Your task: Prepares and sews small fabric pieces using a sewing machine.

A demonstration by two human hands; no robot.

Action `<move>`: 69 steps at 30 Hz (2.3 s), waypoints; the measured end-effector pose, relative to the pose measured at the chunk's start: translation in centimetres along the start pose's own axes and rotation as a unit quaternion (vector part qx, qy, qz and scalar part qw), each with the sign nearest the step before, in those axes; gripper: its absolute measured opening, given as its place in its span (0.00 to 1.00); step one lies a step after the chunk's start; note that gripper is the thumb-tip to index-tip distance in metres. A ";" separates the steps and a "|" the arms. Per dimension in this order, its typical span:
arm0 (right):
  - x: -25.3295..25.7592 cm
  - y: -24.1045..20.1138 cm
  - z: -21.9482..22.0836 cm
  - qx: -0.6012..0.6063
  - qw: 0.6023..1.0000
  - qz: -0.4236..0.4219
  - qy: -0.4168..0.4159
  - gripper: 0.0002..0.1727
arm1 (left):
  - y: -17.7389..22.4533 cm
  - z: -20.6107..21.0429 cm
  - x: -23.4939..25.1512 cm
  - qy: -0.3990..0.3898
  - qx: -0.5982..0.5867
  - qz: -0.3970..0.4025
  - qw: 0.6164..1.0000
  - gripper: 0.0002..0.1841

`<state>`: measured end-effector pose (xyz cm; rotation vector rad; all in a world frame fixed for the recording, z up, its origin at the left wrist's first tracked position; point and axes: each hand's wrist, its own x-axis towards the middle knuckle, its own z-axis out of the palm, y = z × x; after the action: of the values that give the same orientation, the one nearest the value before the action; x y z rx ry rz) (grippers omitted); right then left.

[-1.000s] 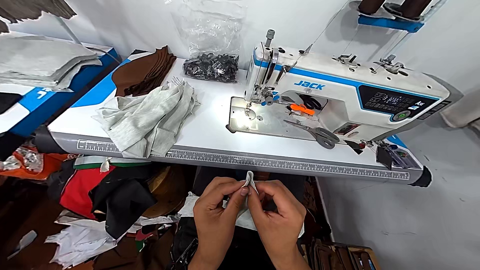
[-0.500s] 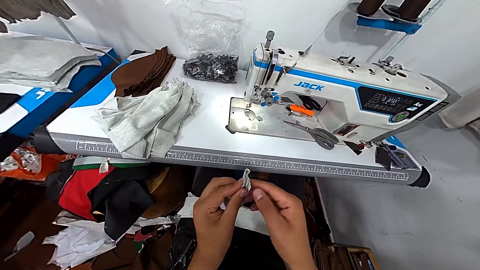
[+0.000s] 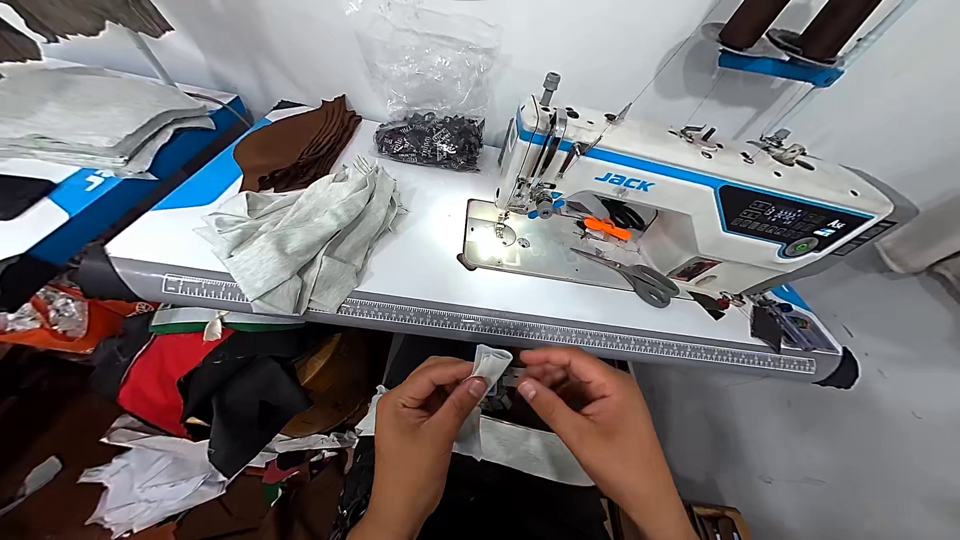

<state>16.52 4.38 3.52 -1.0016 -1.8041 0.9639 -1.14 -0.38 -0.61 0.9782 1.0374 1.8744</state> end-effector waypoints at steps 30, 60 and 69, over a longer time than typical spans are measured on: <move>22.3 15.1 -1.4 -0.299 0.954 -0.008 0.004 0.13 | -8.7 3.2 23.7 -0.274 0.554 0.129 0.776 0.09; 23.9 17.4 -1.6 -0.371 0.929 -0.007 0.002 0.18 | -11.2 3.2 24.4 -0.245 0.633 0.203 0.706 0.12; 24.2 17.8 -1.5 -0.372 0.928 -0.016 0.013 0.20 | -11.2 3.3 24.9 -0.241 0.632 0.189 0.712 0.11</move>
<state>14.32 33.28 -4.57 -1.4114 -2.2034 0.2107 -5.69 26.58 -3.09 2.4322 1.8643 0.7784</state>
